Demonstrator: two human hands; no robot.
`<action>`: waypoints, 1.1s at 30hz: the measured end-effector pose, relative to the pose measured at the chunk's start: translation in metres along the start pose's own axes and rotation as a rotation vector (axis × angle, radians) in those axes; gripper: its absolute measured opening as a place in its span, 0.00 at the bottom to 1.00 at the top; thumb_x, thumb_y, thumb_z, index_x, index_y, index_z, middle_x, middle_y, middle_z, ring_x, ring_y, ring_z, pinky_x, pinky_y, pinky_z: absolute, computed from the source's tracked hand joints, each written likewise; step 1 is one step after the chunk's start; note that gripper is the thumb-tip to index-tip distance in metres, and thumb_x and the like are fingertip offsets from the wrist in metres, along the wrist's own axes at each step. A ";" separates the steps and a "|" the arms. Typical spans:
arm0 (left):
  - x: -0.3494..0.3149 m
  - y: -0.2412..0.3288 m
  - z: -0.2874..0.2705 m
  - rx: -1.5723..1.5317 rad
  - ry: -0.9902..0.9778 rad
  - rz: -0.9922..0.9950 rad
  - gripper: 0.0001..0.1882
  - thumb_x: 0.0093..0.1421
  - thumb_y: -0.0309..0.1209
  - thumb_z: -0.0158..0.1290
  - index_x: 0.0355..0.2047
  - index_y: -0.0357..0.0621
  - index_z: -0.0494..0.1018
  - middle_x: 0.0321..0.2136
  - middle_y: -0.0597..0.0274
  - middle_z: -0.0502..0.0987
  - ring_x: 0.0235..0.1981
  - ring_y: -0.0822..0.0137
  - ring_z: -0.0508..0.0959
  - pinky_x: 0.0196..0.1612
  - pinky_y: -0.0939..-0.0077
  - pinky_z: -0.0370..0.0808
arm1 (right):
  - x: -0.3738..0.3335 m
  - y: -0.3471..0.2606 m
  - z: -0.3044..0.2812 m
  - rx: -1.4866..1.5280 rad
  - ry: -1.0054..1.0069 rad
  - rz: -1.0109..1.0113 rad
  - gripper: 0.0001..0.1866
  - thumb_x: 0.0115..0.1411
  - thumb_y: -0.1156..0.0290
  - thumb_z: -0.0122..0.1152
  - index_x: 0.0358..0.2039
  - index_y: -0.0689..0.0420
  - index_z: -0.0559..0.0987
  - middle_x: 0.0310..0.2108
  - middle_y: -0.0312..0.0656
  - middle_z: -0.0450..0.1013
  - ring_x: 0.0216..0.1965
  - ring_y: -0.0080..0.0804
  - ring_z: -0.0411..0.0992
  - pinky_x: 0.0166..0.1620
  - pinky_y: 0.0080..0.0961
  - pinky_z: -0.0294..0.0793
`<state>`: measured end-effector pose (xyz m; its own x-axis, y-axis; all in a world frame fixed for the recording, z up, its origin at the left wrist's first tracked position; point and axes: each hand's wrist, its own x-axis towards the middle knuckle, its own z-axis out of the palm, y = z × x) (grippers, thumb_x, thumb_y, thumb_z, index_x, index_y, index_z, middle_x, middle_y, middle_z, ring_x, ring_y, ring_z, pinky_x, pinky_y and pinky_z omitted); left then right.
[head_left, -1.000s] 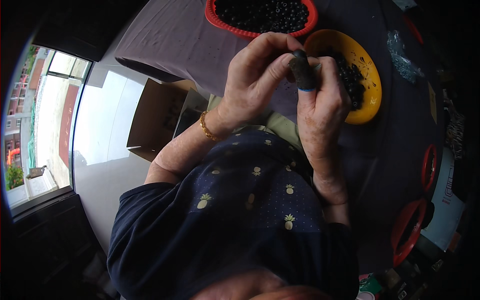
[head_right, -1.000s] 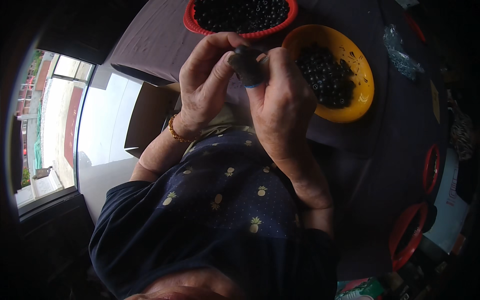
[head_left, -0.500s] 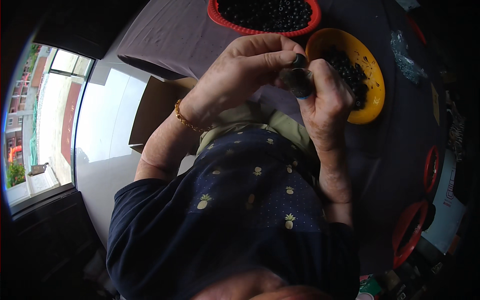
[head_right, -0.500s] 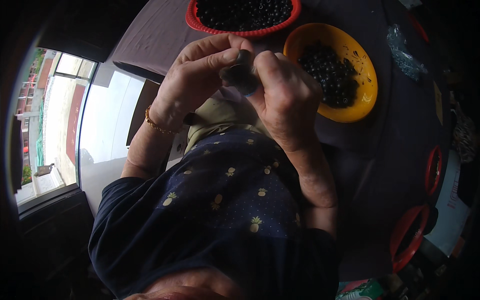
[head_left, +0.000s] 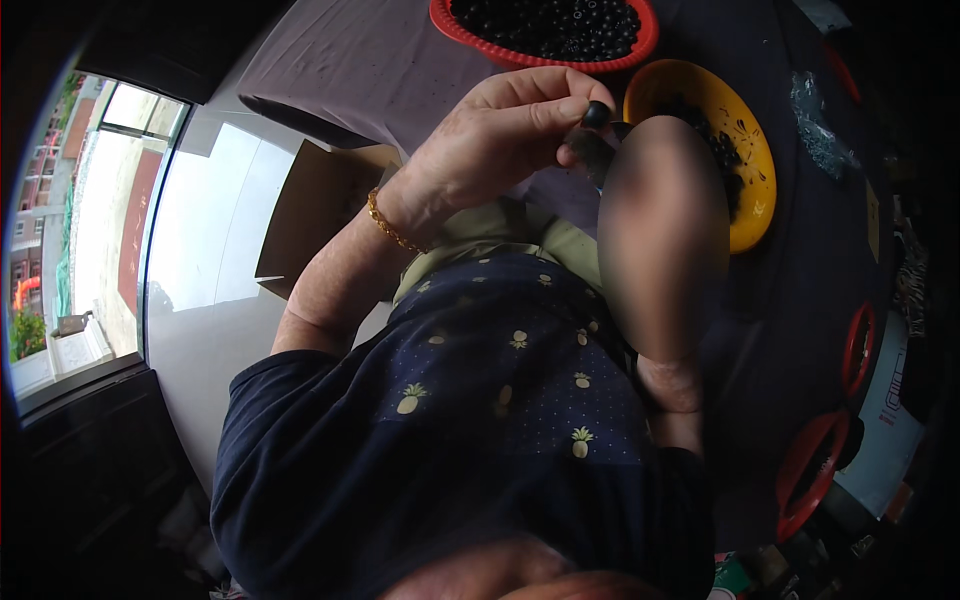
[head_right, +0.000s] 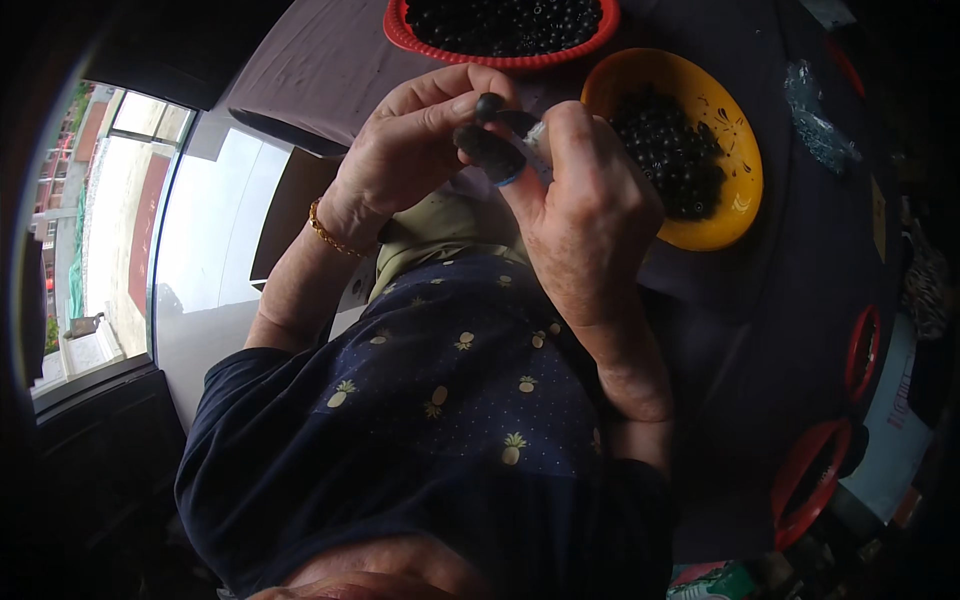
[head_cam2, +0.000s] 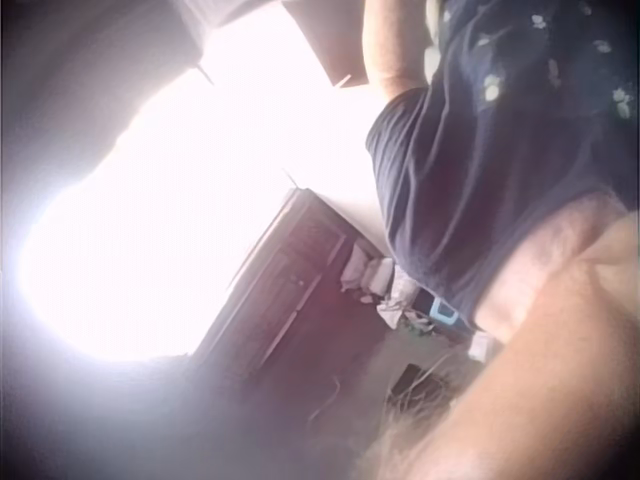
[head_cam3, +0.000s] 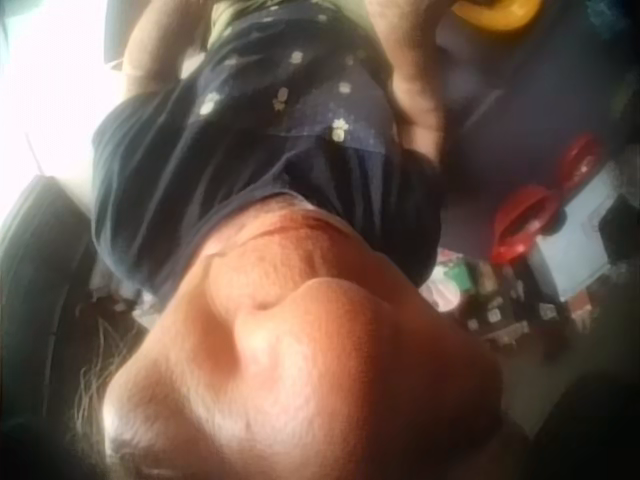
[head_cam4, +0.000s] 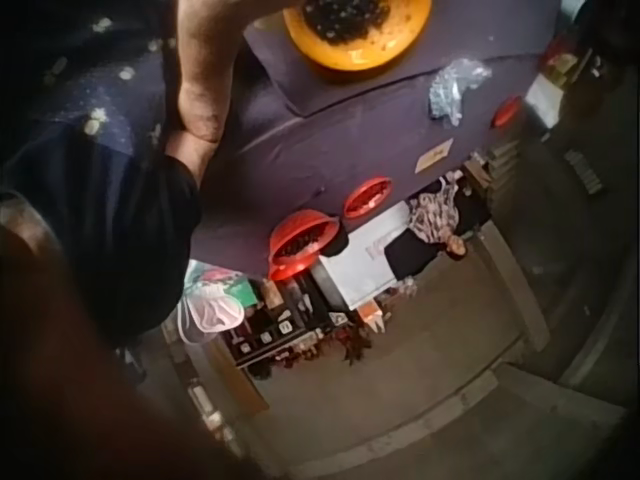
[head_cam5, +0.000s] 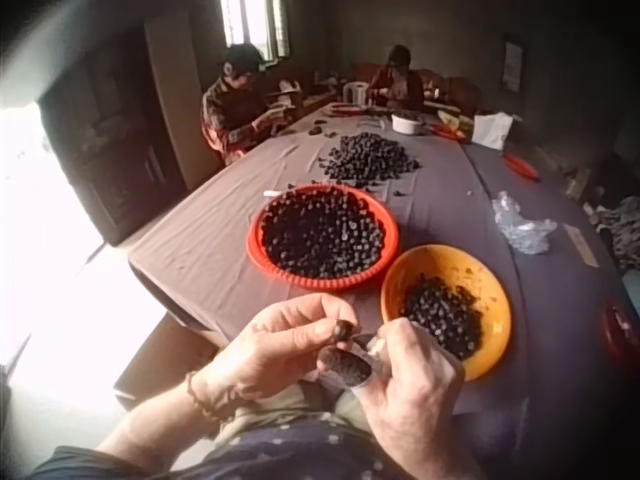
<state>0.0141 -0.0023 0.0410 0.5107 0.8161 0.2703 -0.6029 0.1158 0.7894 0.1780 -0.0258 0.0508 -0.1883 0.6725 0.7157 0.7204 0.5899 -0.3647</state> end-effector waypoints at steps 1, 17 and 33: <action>0.000 0.000 0.000 0.053 -0.017 0.025 0.14 0.63 0.34 0.47 0.44 0.36 0.69 0.33 0.67 0.73 0.31 0.81 0.70 0.33 0.88 0.68 | 0.001 0.000 -0.001 -0.006 0.012 -0.010 0.21 0.54 0.50 0.59 0.23 0.55 0.67 0.17 0.32 0.64 0.17 0.25 0.69 0.19 0.23 0.68; -0.004 -0.005 0.007 0.204 0.095 0.072 0.14 0.63 0.35 0.48 0.44 0.38 0.69 0.35 0.66 0.73 0.36 0.78 0.73 0.40 0.83 0.71 | -0.001 -0.002 -0.003 -0.003 -0.017 0.027 0.14 0.53 0.63 0.63 0.24 0.55 0.68 0.18 0.34 0.67 0.19 0.29 0.71 0.21 0.24 0.69; 0.008 0.020 -0.003 0.052 -0.030 -0.238 0.13 0.61 0.29 0.47 0.40 0.31 0.70 0.29 0.61 0.74 0.26 0.75 0.75 0.35 0.77 0.77 | 0.005 0.006 0.000 0.009 0.026 -0.162 0.18 0.44 0.57 0.69 0.21 0.54 0.70 0.16 0.32 0.66 0.18 0.27 0.69 0.19 0.23 0.68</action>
<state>0.0040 0.0081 0.0570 0.6531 0.7521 0.0887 -0.4314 0.2732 0.8598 0.1819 -0.0185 0.0526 -0.2843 0.5563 0.7808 0.6756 0.6941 -0.2485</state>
